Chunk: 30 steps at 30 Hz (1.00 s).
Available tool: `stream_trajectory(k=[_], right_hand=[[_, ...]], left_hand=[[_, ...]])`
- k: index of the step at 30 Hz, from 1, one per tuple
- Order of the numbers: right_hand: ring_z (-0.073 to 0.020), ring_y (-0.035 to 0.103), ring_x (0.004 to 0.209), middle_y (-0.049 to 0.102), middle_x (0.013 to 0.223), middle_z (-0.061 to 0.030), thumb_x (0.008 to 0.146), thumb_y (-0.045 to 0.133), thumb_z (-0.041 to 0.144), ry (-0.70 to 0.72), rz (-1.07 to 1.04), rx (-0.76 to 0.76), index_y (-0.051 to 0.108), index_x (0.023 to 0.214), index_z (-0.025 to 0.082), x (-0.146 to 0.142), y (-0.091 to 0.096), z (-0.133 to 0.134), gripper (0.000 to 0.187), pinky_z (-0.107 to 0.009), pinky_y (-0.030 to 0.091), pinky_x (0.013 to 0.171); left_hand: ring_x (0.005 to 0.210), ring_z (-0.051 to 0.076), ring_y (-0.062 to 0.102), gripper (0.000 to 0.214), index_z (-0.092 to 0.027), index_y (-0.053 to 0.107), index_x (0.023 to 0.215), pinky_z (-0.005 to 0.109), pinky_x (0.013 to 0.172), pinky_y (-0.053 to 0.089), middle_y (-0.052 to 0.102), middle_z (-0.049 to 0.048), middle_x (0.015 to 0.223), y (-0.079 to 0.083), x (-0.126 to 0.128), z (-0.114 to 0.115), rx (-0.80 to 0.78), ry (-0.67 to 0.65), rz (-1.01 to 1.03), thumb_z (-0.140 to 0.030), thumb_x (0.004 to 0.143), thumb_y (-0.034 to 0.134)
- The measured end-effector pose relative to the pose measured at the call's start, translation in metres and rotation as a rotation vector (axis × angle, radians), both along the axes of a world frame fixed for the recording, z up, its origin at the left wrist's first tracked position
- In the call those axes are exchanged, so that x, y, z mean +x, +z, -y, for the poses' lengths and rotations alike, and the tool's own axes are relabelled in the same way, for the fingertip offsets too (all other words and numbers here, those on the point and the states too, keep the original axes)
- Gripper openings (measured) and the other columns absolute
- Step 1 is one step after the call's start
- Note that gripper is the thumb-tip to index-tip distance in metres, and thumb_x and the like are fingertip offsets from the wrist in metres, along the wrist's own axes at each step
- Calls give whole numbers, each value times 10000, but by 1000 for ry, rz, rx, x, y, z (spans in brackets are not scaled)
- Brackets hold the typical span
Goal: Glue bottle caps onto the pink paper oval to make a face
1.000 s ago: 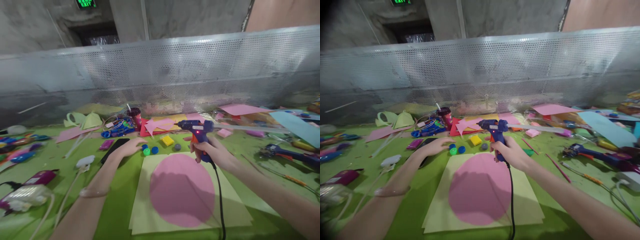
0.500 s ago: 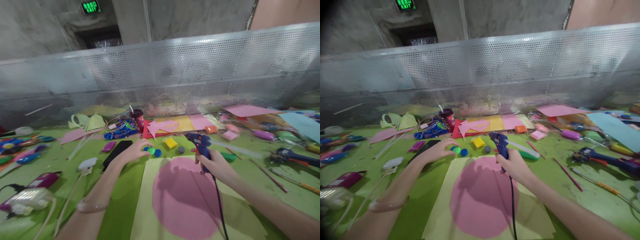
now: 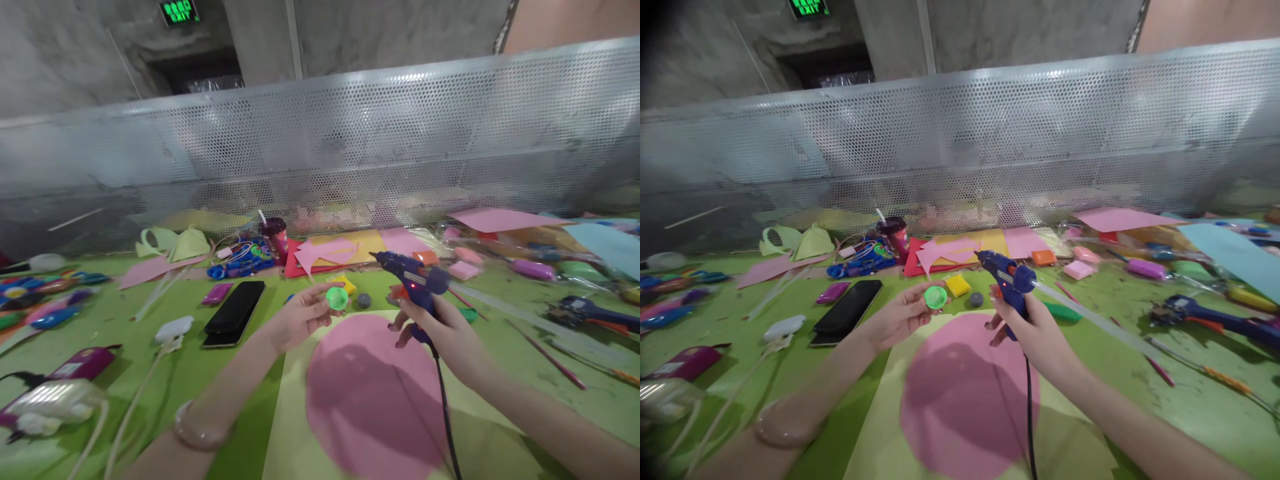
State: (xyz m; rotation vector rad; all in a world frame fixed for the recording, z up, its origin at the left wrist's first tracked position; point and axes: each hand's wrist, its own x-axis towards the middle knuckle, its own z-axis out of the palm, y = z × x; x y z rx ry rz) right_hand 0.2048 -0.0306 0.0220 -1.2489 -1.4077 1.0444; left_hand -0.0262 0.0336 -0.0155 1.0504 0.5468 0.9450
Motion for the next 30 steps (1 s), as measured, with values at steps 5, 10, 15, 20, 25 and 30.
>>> stream_trajectory(k=[5,10,15,20,25,30], right_hand=[[-103,428,438,458,499,66,697,618,383,-33,-51,-78,518,907,167,5,-2,-5,317,-231,334,388],[-79,377,407,443,523,62,667,649,431,-54,39,-107,557,872,169,2,2,-2,345,-218,293,360],[-114,417,414,414,513,63,684,632,448,-91,44,-57,575,883,200,1,1,2,323,-253,348,376],[-127,517,472,580,653,18,745,614,419,-78,128,79,594,878,232,3,-8,0,230,-273,464,470],[-189,641,719,664,772,-13,744,625,355,-122,201,187,594,769,239,0,-10,2,123,-299,528,683],[-210,664,756,690,791,-15,739,616,355,-96,231,151,607,798,241,-1,-9,5,128,-322,531,726]], left_hand=[[734,123,634,444,-209,685,1047,196,609,424,696,56,909,-2,4,1,-54,-10,-4,-220,623,818],[678,107,631,443,-185,693,986,176,555,422,694,44,855,0,7,3,-96,46,-4,-235,573,846],[598,105,627,456,-136,678,911,162,455,393,694,61,788,5,17,12,-102,-6,-4,-311,533,862],[604,134,647,423,-112,633,852,182,459,425,701,90,792,5,36,27,-123,-30,-42,-324,554,846],[637,165,661,394,-124,613,812,218,497,456,702,89,786,3,50,42,-134,-32,-39,-342,570,834],[666,181,665,387,-119,631,790,229,520,464,704,110,797,6,54,48,-103,-15,-67,-361,565,833]])
